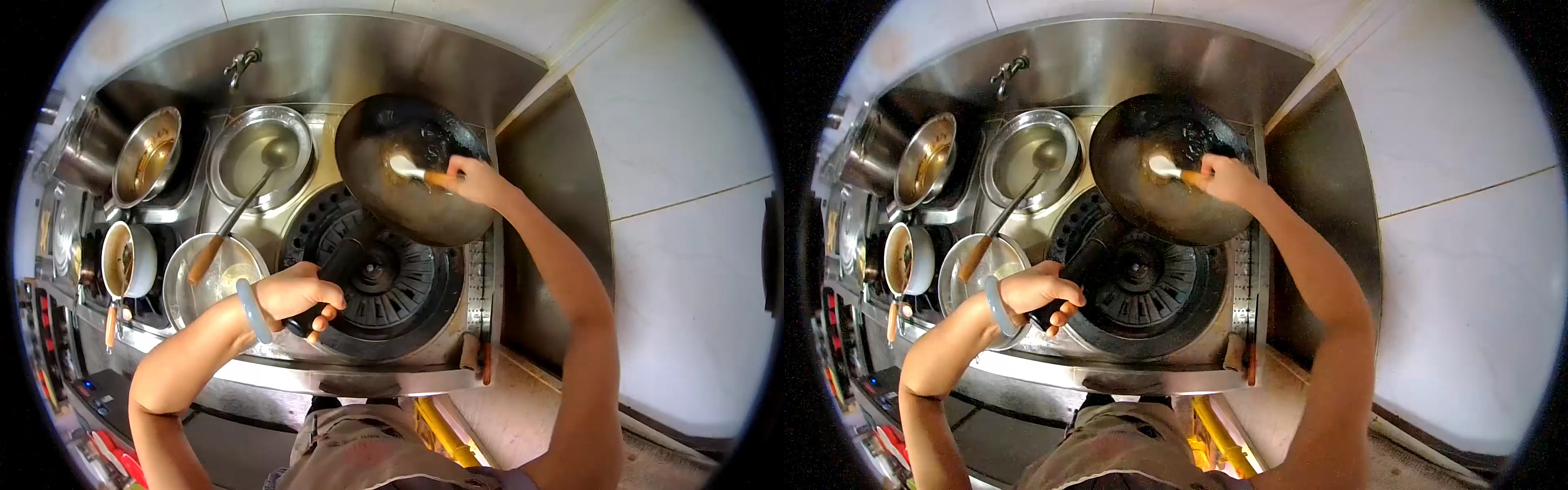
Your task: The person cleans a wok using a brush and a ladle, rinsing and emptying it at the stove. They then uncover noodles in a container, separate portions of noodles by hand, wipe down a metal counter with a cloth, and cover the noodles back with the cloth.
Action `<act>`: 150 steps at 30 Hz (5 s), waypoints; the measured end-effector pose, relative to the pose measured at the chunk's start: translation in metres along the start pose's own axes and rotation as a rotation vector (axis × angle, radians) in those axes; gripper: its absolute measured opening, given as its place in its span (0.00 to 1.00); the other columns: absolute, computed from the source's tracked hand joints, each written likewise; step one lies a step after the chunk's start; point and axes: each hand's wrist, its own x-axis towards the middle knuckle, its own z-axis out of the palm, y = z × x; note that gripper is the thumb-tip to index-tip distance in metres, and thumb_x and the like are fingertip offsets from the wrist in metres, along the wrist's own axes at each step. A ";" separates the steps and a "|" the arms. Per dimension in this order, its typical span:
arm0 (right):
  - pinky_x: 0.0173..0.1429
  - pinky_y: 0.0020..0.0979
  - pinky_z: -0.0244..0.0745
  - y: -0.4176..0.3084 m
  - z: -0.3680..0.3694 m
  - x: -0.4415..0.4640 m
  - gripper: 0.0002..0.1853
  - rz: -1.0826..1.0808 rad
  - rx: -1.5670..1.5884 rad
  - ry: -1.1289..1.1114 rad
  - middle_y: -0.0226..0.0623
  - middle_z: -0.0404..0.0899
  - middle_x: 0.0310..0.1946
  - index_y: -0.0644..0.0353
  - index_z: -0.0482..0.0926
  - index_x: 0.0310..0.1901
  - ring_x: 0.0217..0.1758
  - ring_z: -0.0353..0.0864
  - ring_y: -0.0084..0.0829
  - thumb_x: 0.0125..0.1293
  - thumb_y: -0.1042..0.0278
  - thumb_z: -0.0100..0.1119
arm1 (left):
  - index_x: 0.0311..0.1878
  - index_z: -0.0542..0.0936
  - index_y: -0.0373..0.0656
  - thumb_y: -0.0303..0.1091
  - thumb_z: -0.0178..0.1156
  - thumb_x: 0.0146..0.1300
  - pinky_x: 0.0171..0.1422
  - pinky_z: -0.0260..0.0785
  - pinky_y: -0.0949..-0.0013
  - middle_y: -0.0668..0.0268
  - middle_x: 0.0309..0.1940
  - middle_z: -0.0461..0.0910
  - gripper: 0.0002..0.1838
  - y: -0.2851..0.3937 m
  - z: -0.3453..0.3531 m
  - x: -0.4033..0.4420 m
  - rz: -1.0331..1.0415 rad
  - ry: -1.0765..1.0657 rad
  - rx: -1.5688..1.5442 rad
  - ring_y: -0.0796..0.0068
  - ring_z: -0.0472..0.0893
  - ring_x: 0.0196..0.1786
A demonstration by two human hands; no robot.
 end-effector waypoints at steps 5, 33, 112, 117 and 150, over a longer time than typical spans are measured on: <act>0.34 0.43 0.73 0.033 -0.006 0.005 0.12 0.014 -0.408 0.287 0.44 0.79 0.27 0.57 0.72 0.35 0.33 0.79 0.44 0.65 0.56 0.48 | 0.19 0.69 0.41 0.29 0.57 0.53 0.14 0.64 0.72 0.69 0.13 0.67 0.10 0.000 -0.004 0.004 -0.004 -0.039 -0.137 0.80 0.67 0.13; 0.40 0.50 0.70 -0.024 0.036 0.078 0.11 0.015 -0.292 0.221 0.50 0.78 0.32 0.55 0.61 0.45 0.37 0.78 0.53 0.65 0.61 0.44 | 0.19 0.67 0.45 0.29 0.54 0.56 0.19 0.62 0.74 0.73 0.16 0.64 0.11 0.007 -0.022 0.002 -0.119 -0.131 -0.179 0.83 0.65 0.17; 0.36 0.33 0.70 0.034 0.012 -0.119 0.17 0.202 0.427 0.585 0.41 0.78 0.30 0.61 0.71 0.43 0.32 0.78 0.31 0.62 0.56 0.56 | 0.18 0.70 0.42 0.27 0.55 0.52 0.17 0.62 0.73 0.69 0.14 0.68 0.09 -0.004 0.009 0.041 0.133 0.079 -0.077 0.79 0.68 0.15; 0.28 0.25 0.66 0.050 0.063 -0.171 0.14 0.195 0.736 0.778 0.31 0.74 0.23 0.63 0.72 0.43 0.23 0.72 0.20 0.62 0.62 0.57 | 0.18 0.71 0.37 0.24 0.55 0.50 0.16 0.65 0.69 0.64 0.13 0.69 0.08 0.006 0.021 0.050 0.201 0.225 0.071 0.73 0.69 0.15; 0.15 0.18 0.55 0.049 0.189 -0.303 0.15 0.371 1.248 0.822 0.26 0.70 0.19 0.56 0.69 0.46 0.15 0.63 0.14 0.64 0.57 0.56 | 0.26 0.75 0.27 0.29 0.58 0.47 0.29 0.71 0.62 0.51 0.19 0.77 0.10 -0.033 0.096 0.073 0.403 0.738 0.785 0.60 0.80 0.24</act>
